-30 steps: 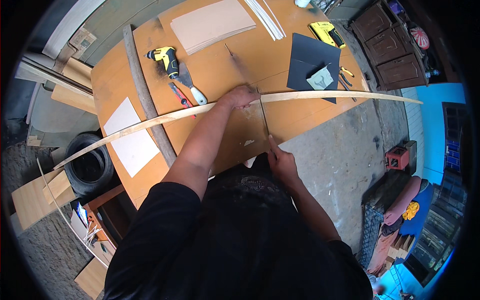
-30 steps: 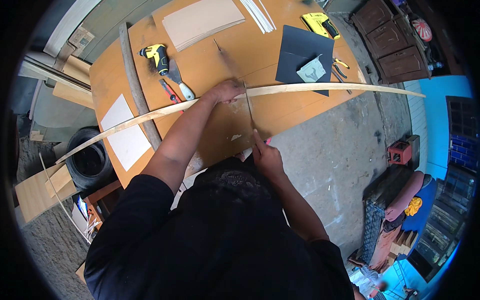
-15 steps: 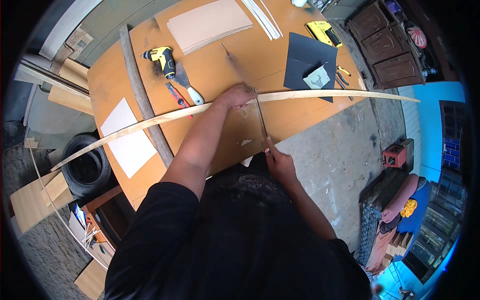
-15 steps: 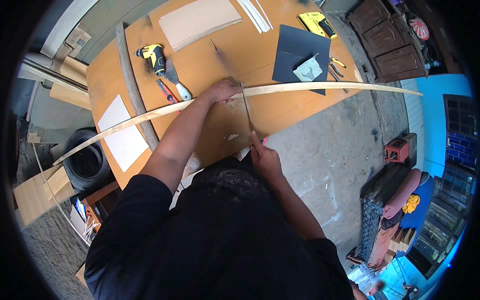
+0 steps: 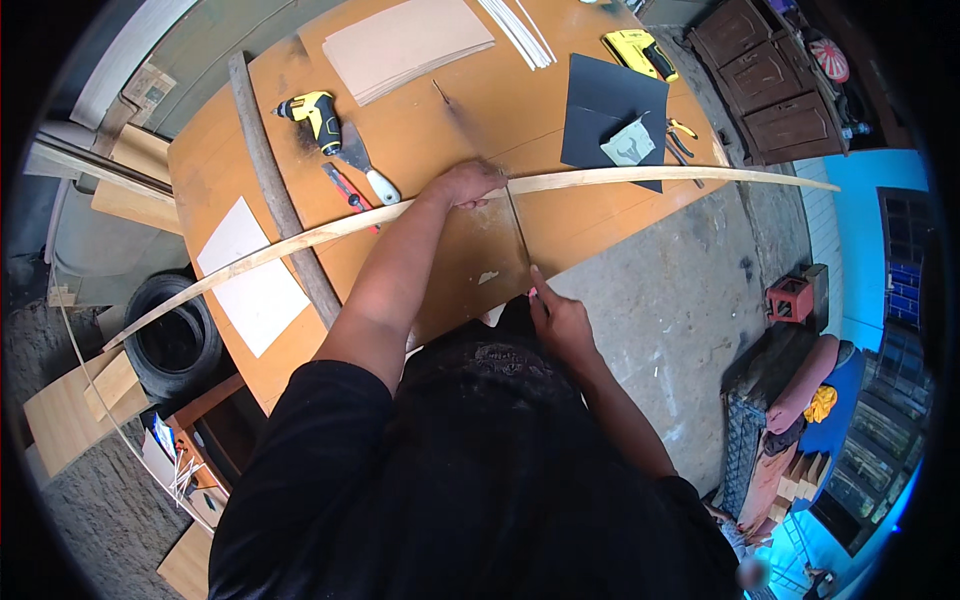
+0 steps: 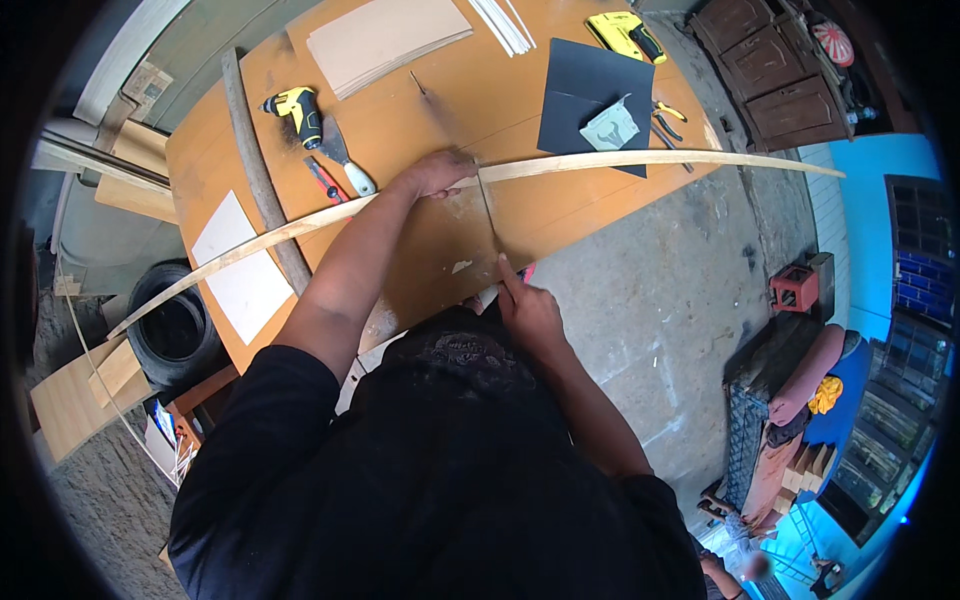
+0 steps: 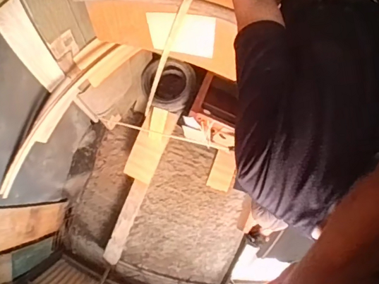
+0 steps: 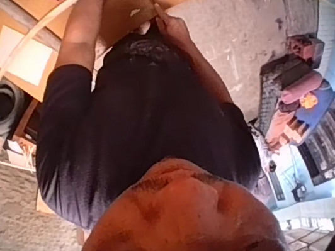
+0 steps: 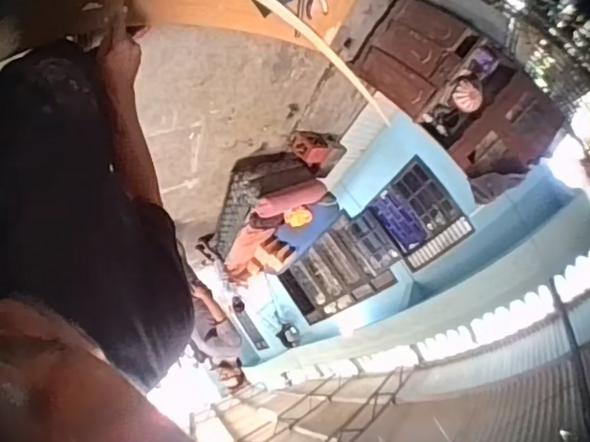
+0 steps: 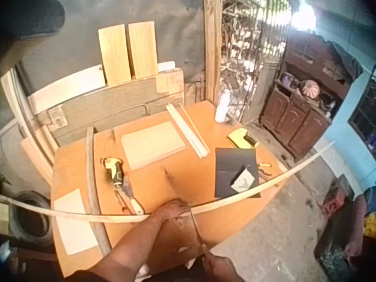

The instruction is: Cutting a long piece of wood with a hand saw.

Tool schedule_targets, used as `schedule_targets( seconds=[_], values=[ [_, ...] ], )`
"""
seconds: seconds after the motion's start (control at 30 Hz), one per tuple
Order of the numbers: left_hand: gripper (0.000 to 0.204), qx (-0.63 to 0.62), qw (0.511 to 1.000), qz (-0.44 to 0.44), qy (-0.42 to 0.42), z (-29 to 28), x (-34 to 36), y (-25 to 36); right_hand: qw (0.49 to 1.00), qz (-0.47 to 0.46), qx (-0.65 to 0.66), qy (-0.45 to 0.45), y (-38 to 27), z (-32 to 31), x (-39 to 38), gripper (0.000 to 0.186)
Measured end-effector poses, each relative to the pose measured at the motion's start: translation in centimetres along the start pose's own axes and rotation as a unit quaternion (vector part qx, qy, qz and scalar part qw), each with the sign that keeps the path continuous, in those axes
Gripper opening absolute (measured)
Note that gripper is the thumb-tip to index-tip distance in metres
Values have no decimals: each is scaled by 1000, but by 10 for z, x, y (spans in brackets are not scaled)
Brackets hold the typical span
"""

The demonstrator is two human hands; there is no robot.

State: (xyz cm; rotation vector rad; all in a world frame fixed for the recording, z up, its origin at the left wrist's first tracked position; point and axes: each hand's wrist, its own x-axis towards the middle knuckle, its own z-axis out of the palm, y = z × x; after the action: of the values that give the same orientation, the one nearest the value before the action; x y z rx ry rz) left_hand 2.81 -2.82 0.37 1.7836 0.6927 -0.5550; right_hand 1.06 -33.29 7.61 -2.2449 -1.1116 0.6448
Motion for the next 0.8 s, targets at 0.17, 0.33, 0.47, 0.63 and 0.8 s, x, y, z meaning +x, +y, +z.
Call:
schedule_targets(
  seconds=[0.17, 0.33, 0.47, 0.63, 0.8],
  values=[
    [44, 29, 1000, 7, -3, 0, 1, 0, 999, 26, -6, -30, -5, -7, -5, 48],
    [45, 22, 1000, 2, -6, 1, 5, -3, 1000, 15, 22, -11, 5, 0, 10, 49],
    [45, 31, 999, 16, 0, 2, 8, -5, 1000, 10, 11, -22, -4, -7, -5, 48],
    [52, 18, 1000, 8, 8, 1, 10, -8, 1000, 14, 12, -17, 0, 1, 12, 50],
    [44, 7, 1000, 14, 3, 2, -3, 10, 999, 34, 24, -30, 0, -5, -7, 49]
  ],
)
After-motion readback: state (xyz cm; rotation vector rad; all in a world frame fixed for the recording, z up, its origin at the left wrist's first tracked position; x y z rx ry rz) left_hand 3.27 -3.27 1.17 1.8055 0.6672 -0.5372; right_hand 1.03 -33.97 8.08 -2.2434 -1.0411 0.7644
